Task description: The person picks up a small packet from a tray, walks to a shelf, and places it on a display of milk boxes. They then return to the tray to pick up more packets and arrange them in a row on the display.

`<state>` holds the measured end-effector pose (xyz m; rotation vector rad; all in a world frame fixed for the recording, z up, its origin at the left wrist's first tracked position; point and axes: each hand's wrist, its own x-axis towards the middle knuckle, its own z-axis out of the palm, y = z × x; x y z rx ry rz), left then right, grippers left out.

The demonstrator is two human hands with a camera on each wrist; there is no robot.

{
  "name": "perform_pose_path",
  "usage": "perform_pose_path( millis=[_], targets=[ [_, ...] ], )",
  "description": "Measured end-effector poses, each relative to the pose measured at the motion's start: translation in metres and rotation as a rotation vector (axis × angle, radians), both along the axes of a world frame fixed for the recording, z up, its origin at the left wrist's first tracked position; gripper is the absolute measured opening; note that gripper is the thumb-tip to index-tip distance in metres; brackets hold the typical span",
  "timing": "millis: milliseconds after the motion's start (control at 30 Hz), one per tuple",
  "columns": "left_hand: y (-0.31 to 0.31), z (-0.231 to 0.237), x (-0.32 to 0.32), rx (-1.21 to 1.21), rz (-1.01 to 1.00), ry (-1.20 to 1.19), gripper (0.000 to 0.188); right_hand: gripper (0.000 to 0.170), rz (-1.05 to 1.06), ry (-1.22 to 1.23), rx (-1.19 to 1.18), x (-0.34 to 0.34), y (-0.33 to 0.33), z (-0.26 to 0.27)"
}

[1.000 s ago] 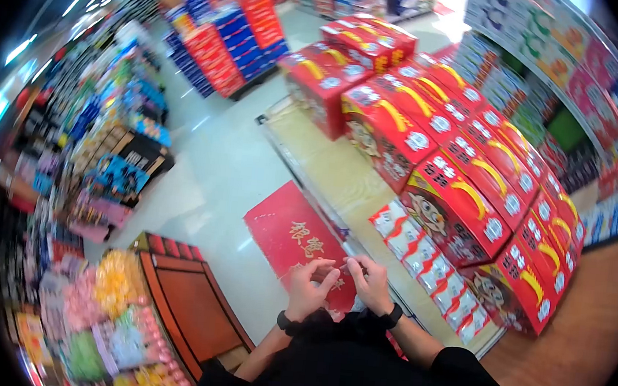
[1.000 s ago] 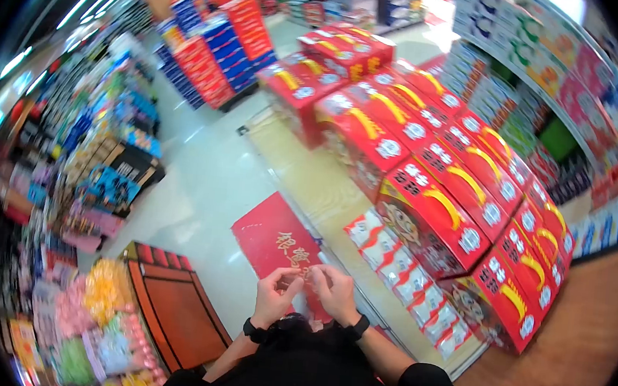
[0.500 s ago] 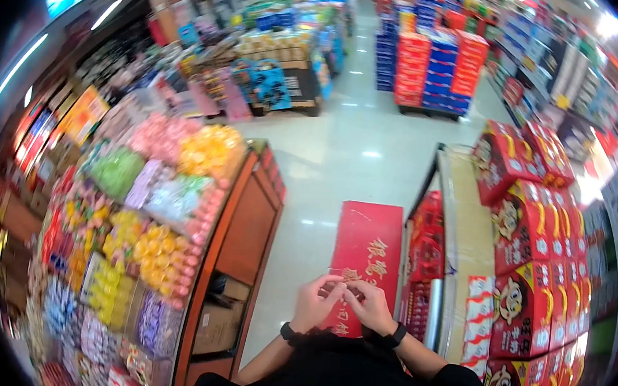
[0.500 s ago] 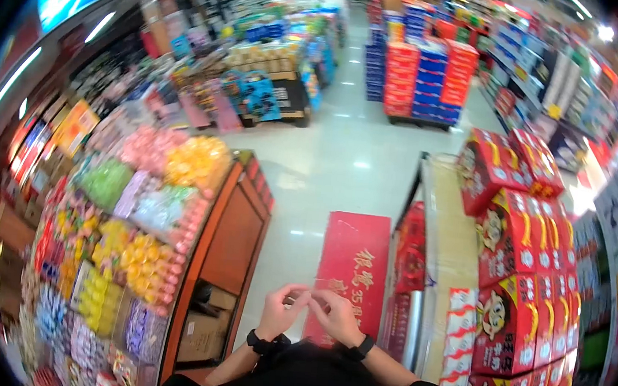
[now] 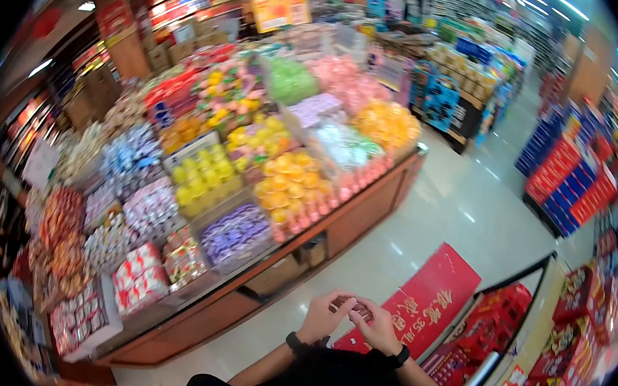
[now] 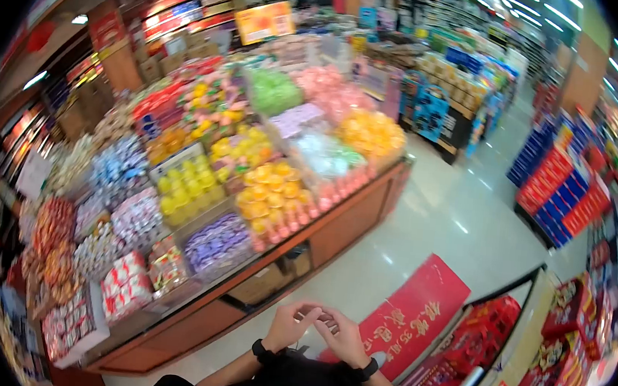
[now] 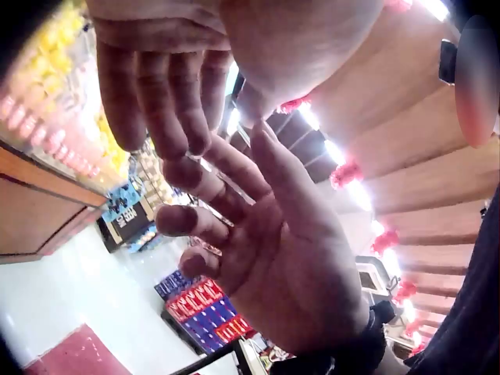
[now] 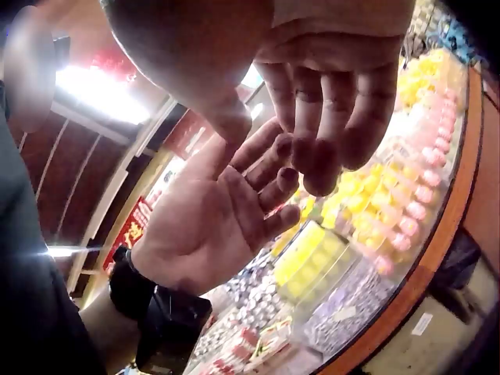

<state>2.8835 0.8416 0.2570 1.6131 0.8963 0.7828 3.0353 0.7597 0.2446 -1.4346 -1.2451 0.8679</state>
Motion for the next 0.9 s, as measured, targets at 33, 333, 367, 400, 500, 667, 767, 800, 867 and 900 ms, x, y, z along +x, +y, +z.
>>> perform_pose_path(
  millis=[33,333,367,400,500,667,767,800,867,900],
  targets=[
    [0.001,-0.001,-0.016,-0.004,0.045,0.003,0.024,0.038,0.056,0.025,-0.010,-0.013,0.011,-0.002],
    [-0.007,-0.016,-0.136,-0.046,0.583,-0.018,0.027,0.045,0.594,-0.006,-0.117,-0.115,0.089,0.000],
    [-0.011,-0.018,-0.144,-0.039,0.643,-0.039,0.027,0.046,0.660,-0.029,-0.129,-0.123,0.097,0.002],
    [-0.012,-0.020,-0.152,-0.031,0.691,-0.025,0.027,0.049,0.741,-0.037,-0.090,-0.130,0.109,0.001],
    [-0.013,-0.023,-0.172,-0.006,0.806,-0.008,0.029,0.053,0.918,-0.134,-0.057,-0.149,0.143,0.003],
    [0.002,-0.025,-0.198,-0.045,0.972,-0.049,0.031,0.056,1.130,-0.138,-0.016,-0.195,0.194,-0.004],
    [0.021,-0.033,-0.207,-0.030,1.096,-0.073,0.032,0.055,1.198,-0.082,-0.036,-0.213,0.220,-0.014],
    [0.027,-0.033,-0.208,-0.043,1.128,-0.030,0.032,0.056,1.213,-0.055,-0.055,-0.219,0.229,-0.017],
    [0.040,-0.041,-0.206,-0.077,1.203,-0.144,0.032,0.056,1.238,-0.021,-0.068,-0.227,0.246,-0.017],
    [0.048,-0.042,-0.203,-0.091,1.241,-0.205,0.032,0.055,1.264,-0.014,-0.065,-0.230,0.256,-0.017]
  ],
)
